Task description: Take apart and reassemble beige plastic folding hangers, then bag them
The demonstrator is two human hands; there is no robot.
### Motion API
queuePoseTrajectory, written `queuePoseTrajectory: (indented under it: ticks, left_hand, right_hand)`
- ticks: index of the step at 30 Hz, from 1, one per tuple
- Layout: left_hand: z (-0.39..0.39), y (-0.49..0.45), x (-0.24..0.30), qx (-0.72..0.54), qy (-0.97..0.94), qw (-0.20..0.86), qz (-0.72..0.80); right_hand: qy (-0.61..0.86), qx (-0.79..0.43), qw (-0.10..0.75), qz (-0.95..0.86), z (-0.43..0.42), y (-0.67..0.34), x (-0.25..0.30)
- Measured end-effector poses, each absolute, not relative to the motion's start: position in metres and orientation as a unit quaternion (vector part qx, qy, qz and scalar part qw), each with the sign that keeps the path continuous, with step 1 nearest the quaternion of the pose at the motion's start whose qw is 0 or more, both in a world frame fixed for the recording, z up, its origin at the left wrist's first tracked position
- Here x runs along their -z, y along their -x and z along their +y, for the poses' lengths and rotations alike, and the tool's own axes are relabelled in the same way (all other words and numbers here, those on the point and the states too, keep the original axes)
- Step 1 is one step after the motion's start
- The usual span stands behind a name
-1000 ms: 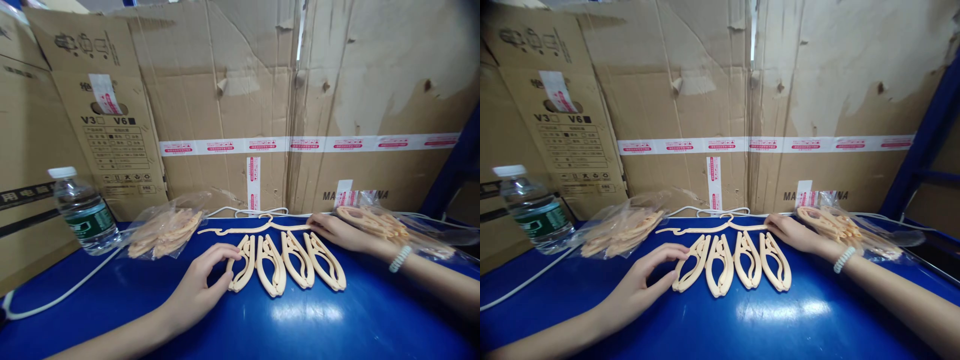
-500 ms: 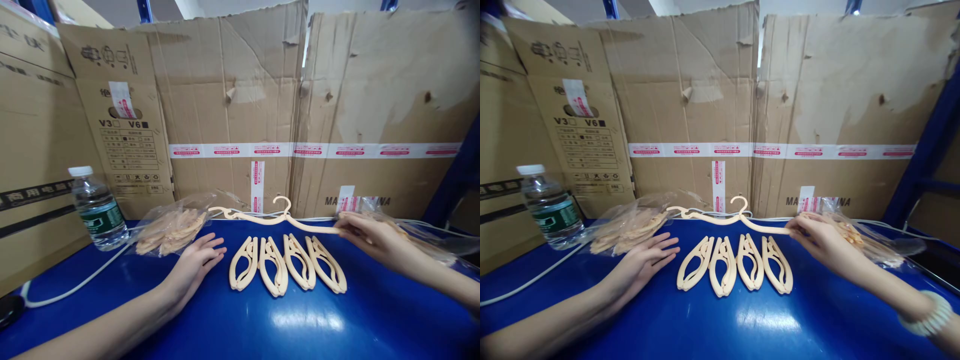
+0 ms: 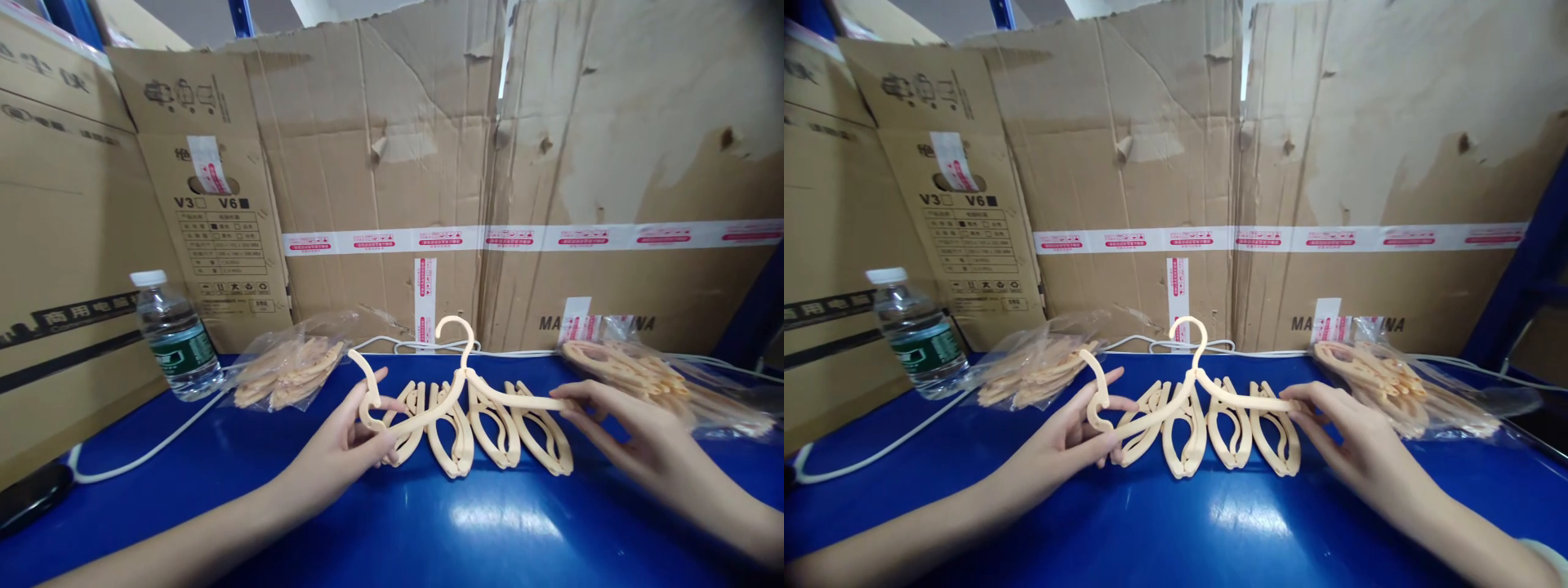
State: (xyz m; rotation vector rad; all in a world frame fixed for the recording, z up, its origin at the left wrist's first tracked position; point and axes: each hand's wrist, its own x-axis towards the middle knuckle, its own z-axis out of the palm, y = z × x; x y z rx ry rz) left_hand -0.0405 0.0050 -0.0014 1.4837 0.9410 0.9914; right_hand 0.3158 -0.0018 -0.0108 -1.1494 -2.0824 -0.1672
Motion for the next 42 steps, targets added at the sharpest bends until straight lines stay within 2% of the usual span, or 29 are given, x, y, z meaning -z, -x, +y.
queuePoseTrajectory:
  ticks: [5,13,19,23,28,36,42]
  left_hand:
    - [0.005,0.04,0.004,-0.427,-0.642,0.488,0.409]
    - [0.009,0.046,0.007,-0.455,-0.657,0.399,0.45]
    - [0.009,0.043,0.012,-0.463,-0.625,0.44,0.449]
    - [0.008,0.041,0.012,-0.475,-0.613,0.464,0.429]
    - [0.005,0.039,0.011,-0.472,-0.599,0.484,0.43]
    - [-0.001,0.035,0.006,-0.454,-0.607,0.483,0.438]
    - [-0.004,0.033,0.001,-0.461,-0.595,0.478,0.453]
  right_hand:
    - [0.425,0.046,0.374,-0.823,-0.004,-0.307,0.018]
    - [0.379,0.222,0.294,-0.849,-0.011,-0.309,0.019]
    - [0.349,0.312,0.276,-0.839,-0.016,-0.31,0.018]
    - [0.365,0.308,0.273,-0.835,-0.019,-0.311,0.018]
    - [0.4,0.218,0.309,-0.835,-0.021,-0.307,0.022]
    - [0.464,-0.022,0.456,-0.759,-0.02,-0.296,0.019]
    - [0.497,-0.141,0.478,-0.71,-0.021,-0.293,0.01]
